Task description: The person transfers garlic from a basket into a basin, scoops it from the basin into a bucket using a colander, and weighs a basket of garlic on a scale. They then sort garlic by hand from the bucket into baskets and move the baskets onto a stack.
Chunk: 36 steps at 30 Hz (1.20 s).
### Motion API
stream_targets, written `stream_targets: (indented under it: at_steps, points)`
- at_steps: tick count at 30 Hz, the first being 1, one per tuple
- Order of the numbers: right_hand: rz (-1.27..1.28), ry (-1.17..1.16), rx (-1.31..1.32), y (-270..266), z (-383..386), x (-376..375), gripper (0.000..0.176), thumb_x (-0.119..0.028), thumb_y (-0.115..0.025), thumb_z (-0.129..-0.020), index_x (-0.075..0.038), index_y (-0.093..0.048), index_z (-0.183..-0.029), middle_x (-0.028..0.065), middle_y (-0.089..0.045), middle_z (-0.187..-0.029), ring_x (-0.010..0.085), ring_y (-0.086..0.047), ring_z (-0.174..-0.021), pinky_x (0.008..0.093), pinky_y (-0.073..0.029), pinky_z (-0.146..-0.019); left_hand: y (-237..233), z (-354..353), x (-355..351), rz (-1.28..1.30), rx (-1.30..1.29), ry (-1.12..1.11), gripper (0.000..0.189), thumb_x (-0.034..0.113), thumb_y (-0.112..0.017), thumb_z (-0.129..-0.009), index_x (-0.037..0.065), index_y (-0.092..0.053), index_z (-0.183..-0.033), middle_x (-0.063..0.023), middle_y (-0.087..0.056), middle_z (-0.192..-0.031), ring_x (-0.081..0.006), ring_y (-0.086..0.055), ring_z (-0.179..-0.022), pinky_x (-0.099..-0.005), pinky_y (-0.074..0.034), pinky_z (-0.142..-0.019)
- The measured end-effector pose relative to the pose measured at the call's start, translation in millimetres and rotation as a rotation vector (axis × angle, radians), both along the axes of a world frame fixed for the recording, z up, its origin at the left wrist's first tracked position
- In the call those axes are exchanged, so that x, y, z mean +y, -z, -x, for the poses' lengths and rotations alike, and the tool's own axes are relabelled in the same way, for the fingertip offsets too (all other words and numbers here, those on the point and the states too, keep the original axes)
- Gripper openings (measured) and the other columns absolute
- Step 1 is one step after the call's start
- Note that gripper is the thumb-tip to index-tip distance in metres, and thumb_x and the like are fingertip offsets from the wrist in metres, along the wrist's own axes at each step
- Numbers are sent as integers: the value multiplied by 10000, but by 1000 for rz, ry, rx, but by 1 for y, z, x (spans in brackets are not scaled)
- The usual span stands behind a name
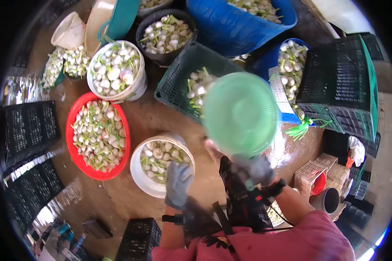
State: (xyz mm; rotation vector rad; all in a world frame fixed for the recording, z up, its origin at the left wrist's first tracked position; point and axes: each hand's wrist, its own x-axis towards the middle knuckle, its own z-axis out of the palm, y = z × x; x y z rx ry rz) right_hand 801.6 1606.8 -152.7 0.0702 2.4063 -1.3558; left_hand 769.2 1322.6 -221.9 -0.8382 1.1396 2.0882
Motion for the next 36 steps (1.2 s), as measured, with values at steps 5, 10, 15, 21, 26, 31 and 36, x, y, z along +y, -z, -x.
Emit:
stream_targets:
  at_steps: [5, 10, 15, 21, 26, 31, 36]
  points:
    - [482, -34, -257, -21, -11, -113, 335, -300, -635, -886, -56, -603, -1113, 89, -608, -960, 192, -600, -851, 336, -493, -742, -34, 10, 2, -623, -348, -136, 530, 413, -449, -968, 79, -405, -1377, -158, -514, -1279, -306, -555, -1063, -433, -461, -940]
    - [747, 713, -325, -64, -19, -41, 498, -459, -526, -940, -94, -498, -1278, 100, -560, -1166, 241, -579, -1041, 364, -480, -895, 5, 6, -124, -395, -117, -148, 471, 298, -511, -948, -40, -496, -1276, -188, -568, -1253, -276, -578, -1062, -395, -469, -947]
    - [889, 1357, 251, -183, -56, 213, 563, -643, -569, -834, -129, -527, -1060, 81, -576, -1025, 263, -585, -923, 451, -485, -822, -27, 18, -166, 110, 208, -173, 551, 305, -442, -959, -51, -374, -1373, -216, -466, -1351, -335, -473, -1205, -454, -383, -1047]
    - [534, 1863, 349, -214, -44, 390, 635, -543, -545, -837, -71, -531, -1262, 163, -596, -1210, 357, -507, -1154, 509, -433, -946, -47, 31, -134, 127, -68, -468, 463, 280, -438, -962, -26, -446, -1310, -218, -548, -1273, -329, -556, -1141, -461, -469, -977]
    - [-867, 1083, 272, -159, -110, 463, 745, -230, -917, -493, 32, -618, -1124, 177, -673, -1034, 294, -648, -937, 365, -503, -862, -82, 24, -85, 78, -62, -476, 436, 265, -480, -941, -2, -477, -1286, -184, -570, -1251, -322, -562, -1133, -465, -493, -951]
    - [-723, 963, 273, -181, -124, 469, 512, -205, -870, -625, 30, -634, -1015, 106, -693, -879, 197, -647, -776, 316, -513, -734, -103, 1, -93, 221, -123, -584, 406, 252, -465, -944, 12, -481, -1271, -167, -586, -1220, -314, -581, -1107, -453, -506, -936]
    - [-254, 1044, 413, -184, -121, 432, 118, -95, -670, -837, -6, -621, -897, 18, -655, -750, 107, -575, -627, 254, -467, -599, -97, -28, -132, 273, -154, -684, 411, 269, -398, -975, -3, -467, -1275, -172, -565, -1237, -319, -581, -1095, -404, -529, -901]
